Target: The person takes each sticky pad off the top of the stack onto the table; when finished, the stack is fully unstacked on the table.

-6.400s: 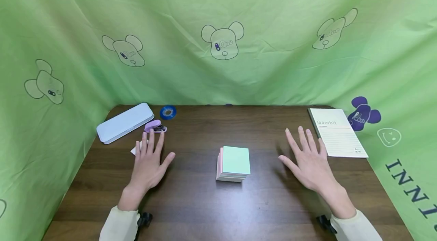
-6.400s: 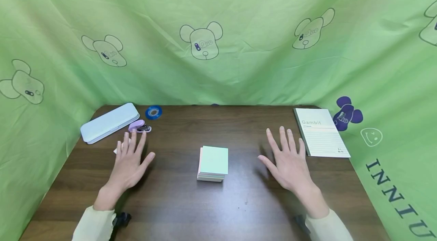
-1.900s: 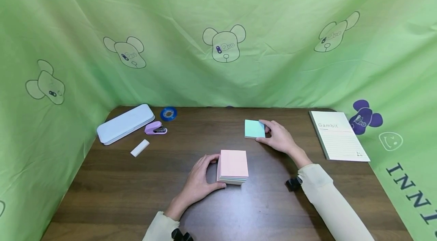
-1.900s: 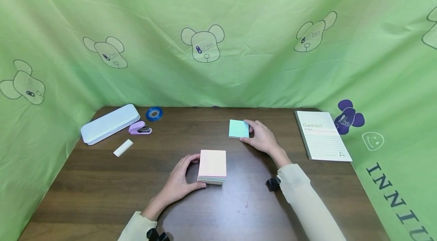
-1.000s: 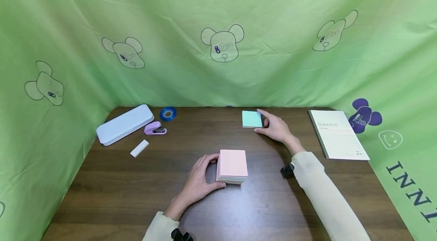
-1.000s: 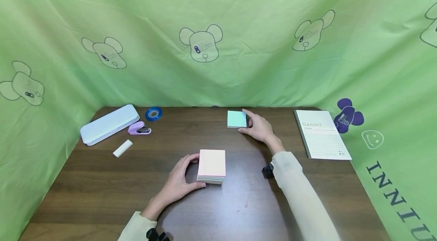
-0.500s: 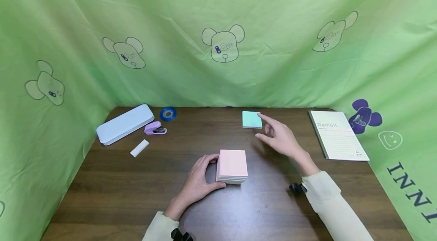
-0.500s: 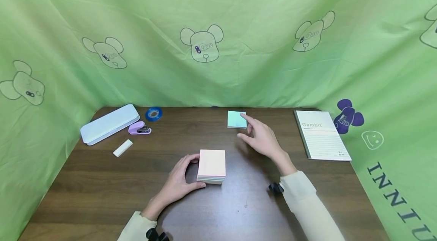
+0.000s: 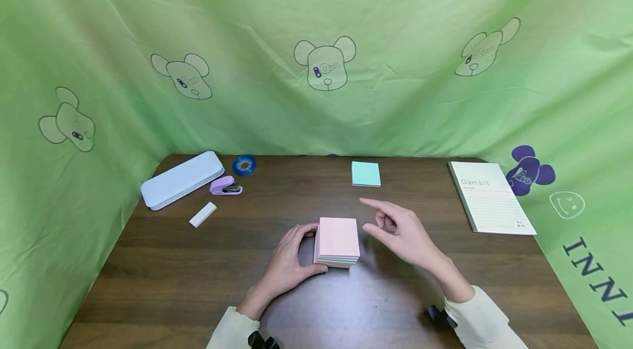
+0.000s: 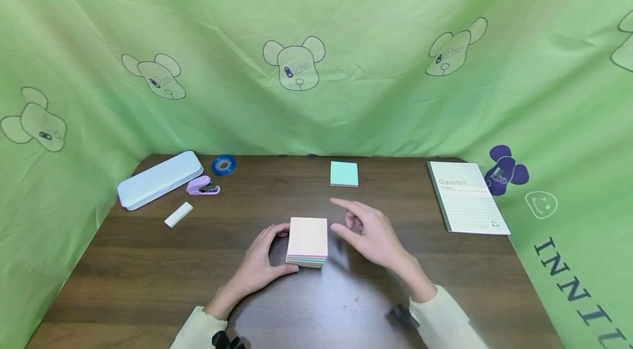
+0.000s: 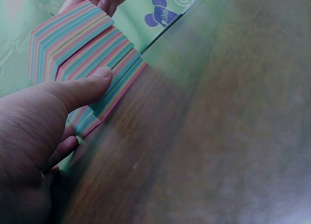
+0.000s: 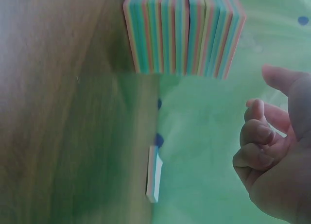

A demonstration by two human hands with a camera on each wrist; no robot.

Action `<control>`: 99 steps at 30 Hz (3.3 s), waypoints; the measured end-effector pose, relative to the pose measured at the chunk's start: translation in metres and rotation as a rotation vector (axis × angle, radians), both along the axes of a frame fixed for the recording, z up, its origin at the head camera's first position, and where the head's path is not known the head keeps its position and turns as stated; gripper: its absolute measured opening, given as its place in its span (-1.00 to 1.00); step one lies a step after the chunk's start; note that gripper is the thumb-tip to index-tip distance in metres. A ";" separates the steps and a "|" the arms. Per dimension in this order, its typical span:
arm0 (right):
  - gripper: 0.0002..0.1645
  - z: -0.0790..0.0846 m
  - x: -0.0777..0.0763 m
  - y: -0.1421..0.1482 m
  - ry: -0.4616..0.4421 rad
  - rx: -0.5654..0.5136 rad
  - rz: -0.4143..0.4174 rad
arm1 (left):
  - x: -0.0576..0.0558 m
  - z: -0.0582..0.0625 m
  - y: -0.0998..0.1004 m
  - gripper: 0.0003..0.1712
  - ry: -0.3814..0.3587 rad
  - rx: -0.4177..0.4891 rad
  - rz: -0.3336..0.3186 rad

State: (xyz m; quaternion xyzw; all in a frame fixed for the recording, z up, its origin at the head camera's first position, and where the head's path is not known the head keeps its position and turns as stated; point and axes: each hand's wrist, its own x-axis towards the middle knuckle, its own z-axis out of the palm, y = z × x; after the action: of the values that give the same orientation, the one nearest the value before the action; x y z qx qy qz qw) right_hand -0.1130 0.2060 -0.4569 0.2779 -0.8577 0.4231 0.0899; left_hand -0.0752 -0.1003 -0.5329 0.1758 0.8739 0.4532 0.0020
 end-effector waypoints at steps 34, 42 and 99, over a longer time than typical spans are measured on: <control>-0.03 0.000 0.018 -0.032 -0.070 0.237 0.031 | 0.001 0.000 0.000 0.06 0.047 -0.029 0.010; -0.11 0.000 0.013 -0.031 -0.196 0.072 0.123 | 0.001 -0.001 0.000 0.06 0.048 -0.030 0.012; -0.25 -0.088 -0.138 0.114 -0.108 0.324 -0.289 | 0.001 -0.002 0.000 0.08 0.020 -0.034 0.021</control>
State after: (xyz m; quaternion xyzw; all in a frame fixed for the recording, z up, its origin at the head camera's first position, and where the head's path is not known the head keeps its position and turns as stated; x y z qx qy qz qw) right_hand -0.2513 0.3201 -0.5449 0.1399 -0.9490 0.2766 0.0576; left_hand -0.0742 -0.1005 -0.5350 0.1711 0.8832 0.4366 -0.0085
